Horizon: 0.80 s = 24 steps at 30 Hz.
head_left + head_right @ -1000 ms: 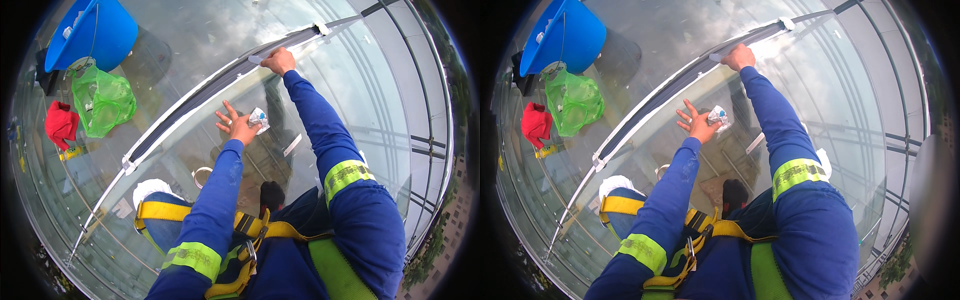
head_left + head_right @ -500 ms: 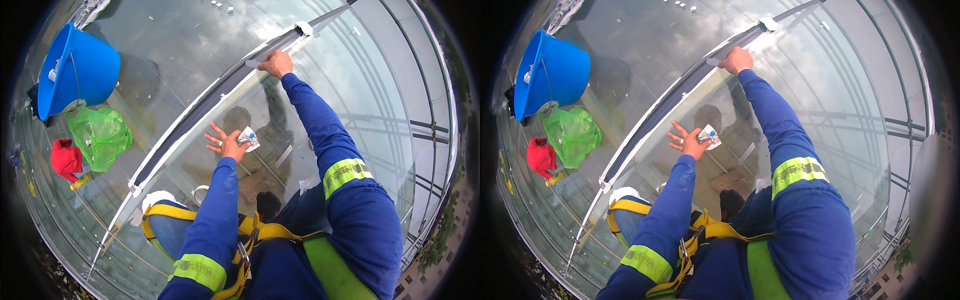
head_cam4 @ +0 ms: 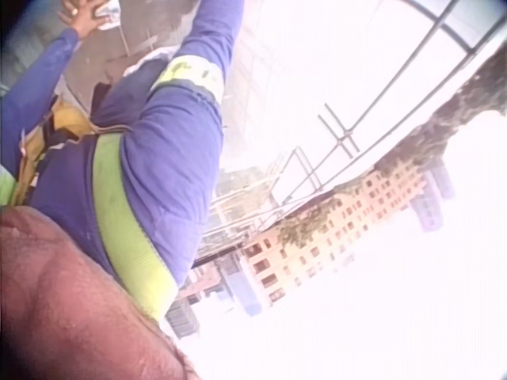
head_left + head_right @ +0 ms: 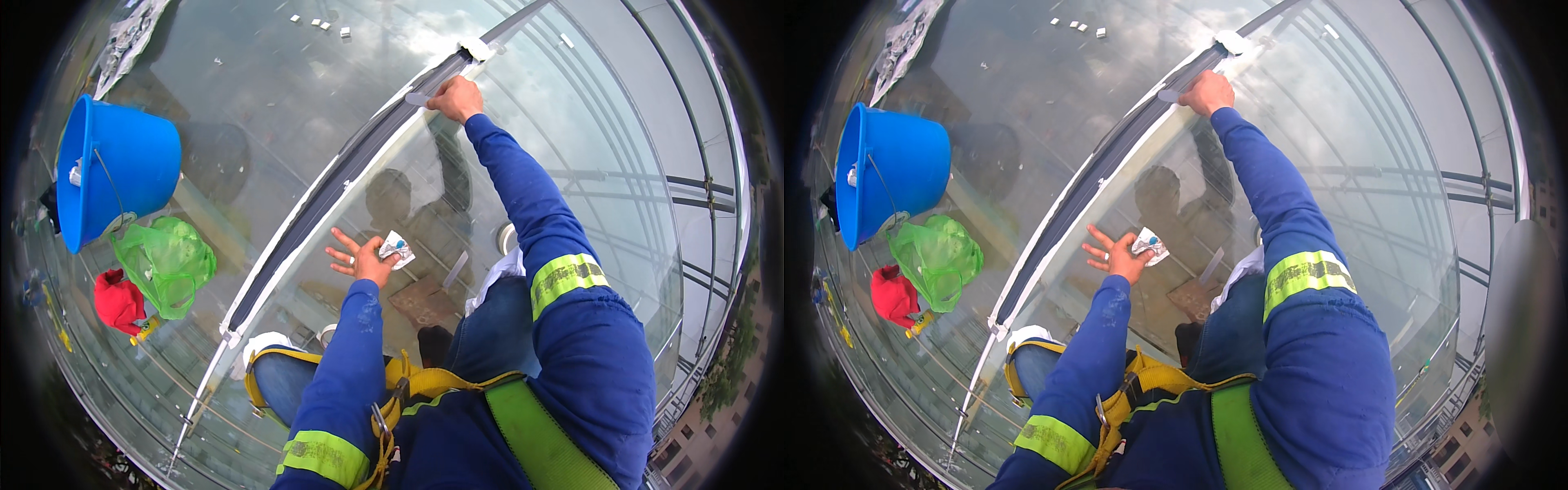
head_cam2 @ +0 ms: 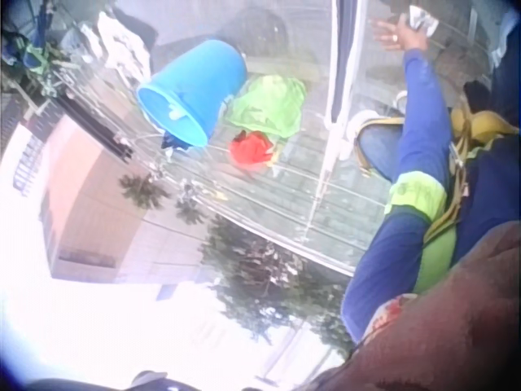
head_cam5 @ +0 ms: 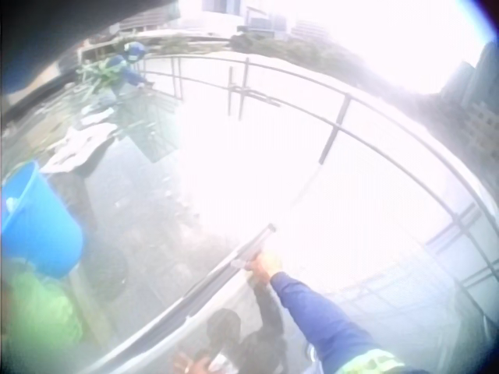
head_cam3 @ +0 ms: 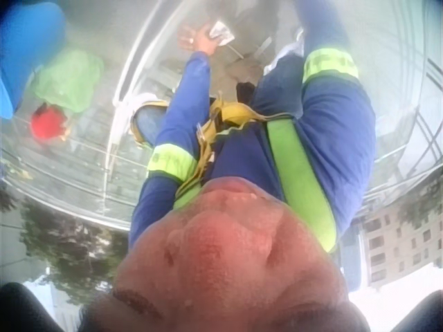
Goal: The person applies sealant to a glass roof seam using a manual caulking gun, then removes excess material with a scraper and wipes the area with a cloth.
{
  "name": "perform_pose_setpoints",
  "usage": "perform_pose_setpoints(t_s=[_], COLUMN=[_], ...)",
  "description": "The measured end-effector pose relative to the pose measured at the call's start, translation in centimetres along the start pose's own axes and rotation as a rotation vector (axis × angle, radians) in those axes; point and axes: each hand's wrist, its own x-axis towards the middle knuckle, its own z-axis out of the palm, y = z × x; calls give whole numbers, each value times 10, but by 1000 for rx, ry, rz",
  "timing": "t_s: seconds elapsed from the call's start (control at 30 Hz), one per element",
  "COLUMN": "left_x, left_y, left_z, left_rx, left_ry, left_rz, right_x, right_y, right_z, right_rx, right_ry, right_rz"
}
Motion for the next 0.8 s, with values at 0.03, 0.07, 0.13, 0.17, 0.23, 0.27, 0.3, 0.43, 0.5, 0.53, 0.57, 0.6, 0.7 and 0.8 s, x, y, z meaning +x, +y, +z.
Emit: perform_pose_setpoints(t_s=[0.03,0.07,0.13,0.17,0.23,0.27,0.3,0.43,0.5,0.53,0.57,0.6,0.7,0.8], left_x=[0,0,0,0,-1,-1,-1,2,2,2,2,2,4,3], left_y=[0,1,2,3,5,5,5,1,1,0,-1,-2,1,3], left_z=[0,-1,-2,-2,-3,-2,-2,2,4,3,3,3,3,3], left_rx=[-2,1,0,1,3,5,-6,-28,-35,-33,-30,-26,-25,-22], left_ry=[0,-1,-7,-10,-18,-19,-18,7,11,15,16,22,19,13], left_rz=[-6,-5,-16,-19,-32,-29,-25,1,3,-9,-7,-9,-4,-9], right_x=[4,7,15,19,25,28,31,41,45,47,48,49,55,62], right_y=[3,5,11,14,19,22,25,30,33,32,32,31,36,43], right_z=[-2,-4,-9,-11,-14,-16,-19,-30,-35,-37,-38,-39,-43,-47], right_rx=[-6,-11,-19,-28,-23,-19,-20,-21,-33,-35,-37,-33,-26,-15], right_ry=[17,35,41,47,67,85,88,101,122,100,78,78,118,186], right_rz=[-6,-13,-3,3,15,24,27,50,61,83,105,106,115,96])
